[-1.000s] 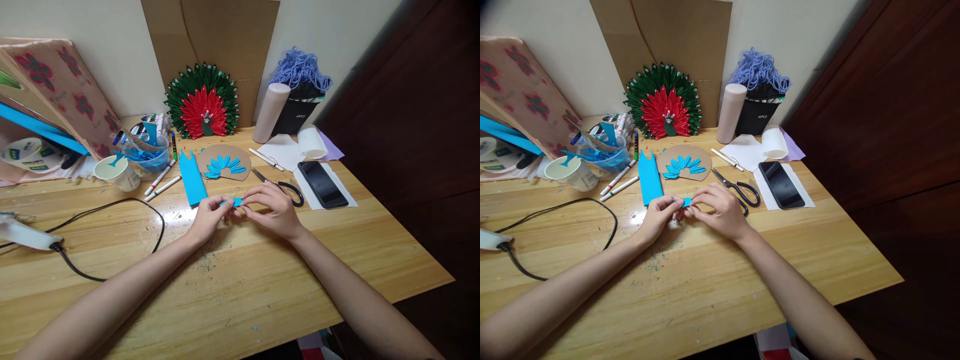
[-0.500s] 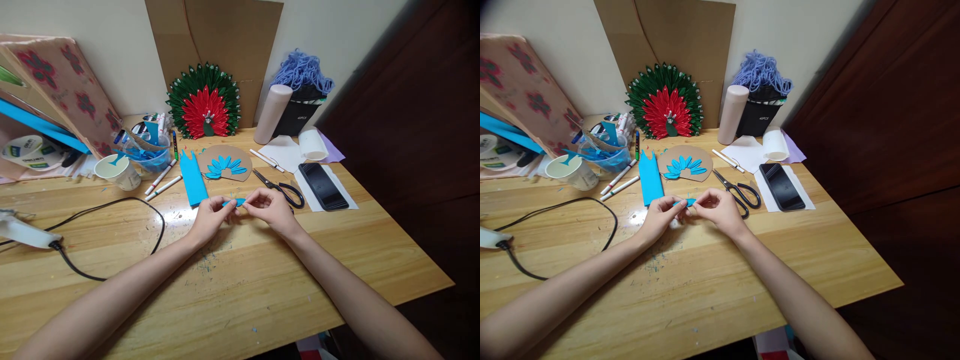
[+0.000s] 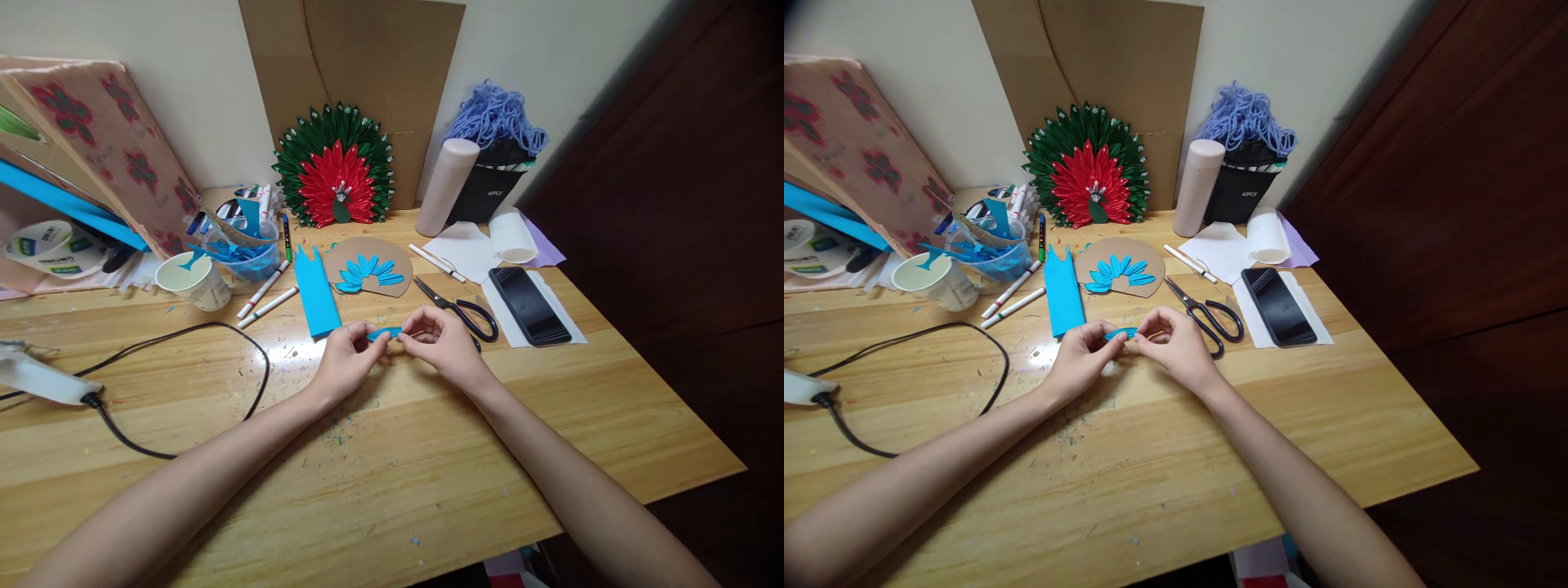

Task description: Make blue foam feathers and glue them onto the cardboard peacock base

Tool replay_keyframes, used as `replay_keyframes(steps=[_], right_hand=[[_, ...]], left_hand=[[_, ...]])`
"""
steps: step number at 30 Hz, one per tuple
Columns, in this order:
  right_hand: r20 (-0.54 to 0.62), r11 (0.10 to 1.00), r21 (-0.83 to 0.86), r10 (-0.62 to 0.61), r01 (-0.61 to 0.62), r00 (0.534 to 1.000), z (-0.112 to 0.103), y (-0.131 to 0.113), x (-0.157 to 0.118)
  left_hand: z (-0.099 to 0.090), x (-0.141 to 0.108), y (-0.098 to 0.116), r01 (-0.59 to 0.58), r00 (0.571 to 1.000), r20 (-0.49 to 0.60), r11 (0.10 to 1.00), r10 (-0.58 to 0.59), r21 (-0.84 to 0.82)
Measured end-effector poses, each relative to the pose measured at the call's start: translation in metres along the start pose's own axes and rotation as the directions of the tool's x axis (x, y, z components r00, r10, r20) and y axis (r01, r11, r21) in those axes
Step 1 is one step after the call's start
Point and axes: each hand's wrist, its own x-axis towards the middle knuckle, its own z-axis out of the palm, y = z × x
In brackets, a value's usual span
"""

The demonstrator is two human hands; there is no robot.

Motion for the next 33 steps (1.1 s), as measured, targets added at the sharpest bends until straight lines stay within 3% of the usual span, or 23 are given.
replay_keyframes(steps=[9,15,18,21,24,29,33], right_hand=[[0.009,0.993,0.076,0.092,-0.093,0.996,-0.004,-0.004,0.005],[-0.015,0.971,0.138,0.2,-0.196,0.98,-0.011,-0.005,0.008],[0.0,0.948,0.209,0.244,-0.238,0.97,-0.012,-0.002,0.007],[0.08,0.913,0.277,0.29,-0.3,0.954,-0.011,-0.001,0.006],[0.154,0.868,0.317,0.35,-0.382,0.924,-0.008,-0.002,0.004],[0.191,0.85,0.333,0.363,-0.408,0.912,-0.007,-0.003,0.003],[0.152,0.941,0.186,0.257,-0.283,0.954,-0.008,-0.002,0.004]], left_hand=[[-0.001,0.0,0.003,0.006,1.0,0.017,0.999,-0.007,0.037],[-0.003,0.002,0.002,-0.024,0.995,-0.101,1.0,0.023,-0.008],[-0.003,0.001,0.0,-0.136,0.982,-0.133,0.991,0.135,0.005],[-0.004,-0.002,0.001,-0.316,0.946,-0.028,0.937,0.323,0.153],[-0.005,-0.004,0.003,-0.419,0.906,0.047,0.873,0.421,0.249],[-0.006,-0.006,0.006,-0.391,0.917,0.012,0.892,0.399,0.228],[-0.006,-0.005,0.005,-0.322,0.943,-0.019,0.926,0.332,0.197]])
